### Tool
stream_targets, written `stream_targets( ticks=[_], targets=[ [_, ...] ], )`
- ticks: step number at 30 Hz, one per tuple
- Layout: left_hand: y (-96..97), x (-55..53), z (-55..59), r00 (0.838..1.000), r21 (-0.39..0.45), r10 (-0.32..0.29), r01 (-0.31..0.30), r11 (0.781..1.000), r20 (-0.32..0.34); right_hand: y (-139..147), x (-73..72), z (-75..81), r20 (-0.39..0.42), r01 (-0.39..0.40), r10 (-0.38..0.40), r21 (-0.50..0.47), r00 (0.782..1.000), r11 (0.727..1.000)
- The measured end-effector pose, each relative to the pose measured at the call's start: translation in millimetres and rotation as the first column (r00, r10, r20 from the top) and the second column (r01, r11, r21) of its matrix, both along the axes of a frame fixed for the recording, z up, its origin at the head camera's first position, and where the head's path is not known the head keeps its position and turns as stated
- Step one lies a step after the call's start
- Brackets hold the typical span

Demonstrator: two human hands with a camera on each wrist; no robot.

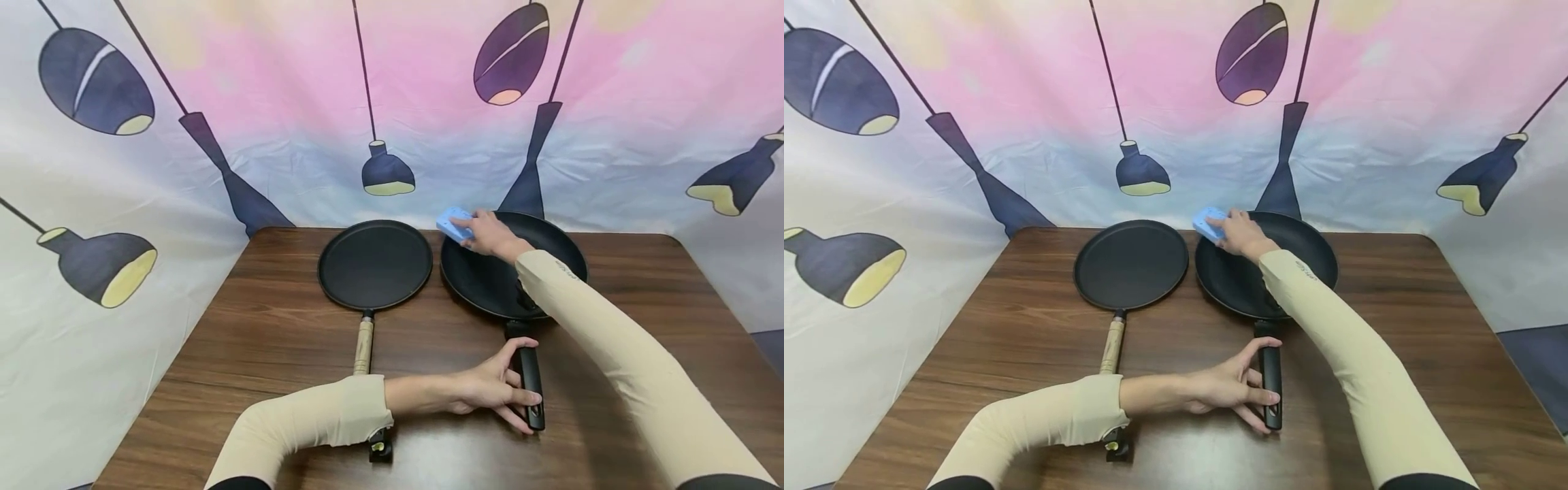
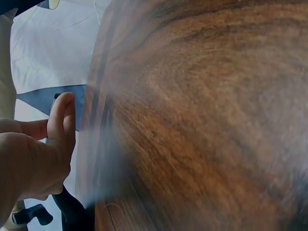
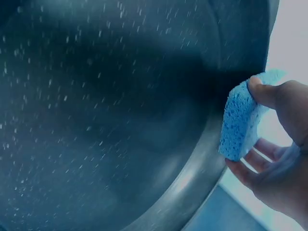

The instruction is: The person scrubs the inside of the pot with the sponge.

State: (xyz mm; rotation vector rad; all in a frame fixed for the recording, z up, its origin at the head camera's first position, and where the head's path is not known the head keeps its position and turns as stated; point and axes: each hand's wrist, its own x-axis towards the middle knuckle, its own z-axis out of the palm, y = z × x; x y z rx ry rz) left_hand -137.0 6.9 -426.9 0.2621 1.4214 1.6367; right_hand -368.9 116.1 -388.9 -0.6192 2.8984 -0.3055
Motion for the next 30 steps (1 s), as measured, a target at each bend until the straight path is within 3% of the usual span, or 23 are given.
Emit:
stream_targets(
  ticks=[5, 11, 19, 25, 30],
  targets=[
    [3.1, 4.8, 1.1, 1.0, -0.019, 0.006, -0.006, 1.0, -0.013, 19.4, -7.8, -1.8, 0.009, 0.109, -0.109, -0.03, 0.994, 0.994],
    [7.2, 7.7, 2.5, 0.999, -0.04, 0.045, -0.045, 0.998, -0.015, 42.3, -11.5, -1.8, -0.04, 0.131, -0.132, -0.02, 0.99, 0.991],
    [10.5, 5.7, 2.0, 0.998, -0.024, 0.065, -0.065, 0.998, -0.003, 74.6, -1.5, -0.9, -0.048, 0.159, -0.157, 0.051, 0.986, 0.986],
    [9.5, 3.8, 1.7, 0.998, -0.018, 0.044, -0.044, 0.999, 0.033, 85.3, 1.6, -9.0, 0.028, 0.147, -0.15, 0.087, 0.988, 0.985],
    [10.3, 5.5, 1.9, 0.996, -0.009, 0.04, -0.04, 0.999, 0.083, 74.7, -2.9, -14.3, 0.092, 0.14, -0.146, 0.064, 0.985, 0.988]
  ],
)
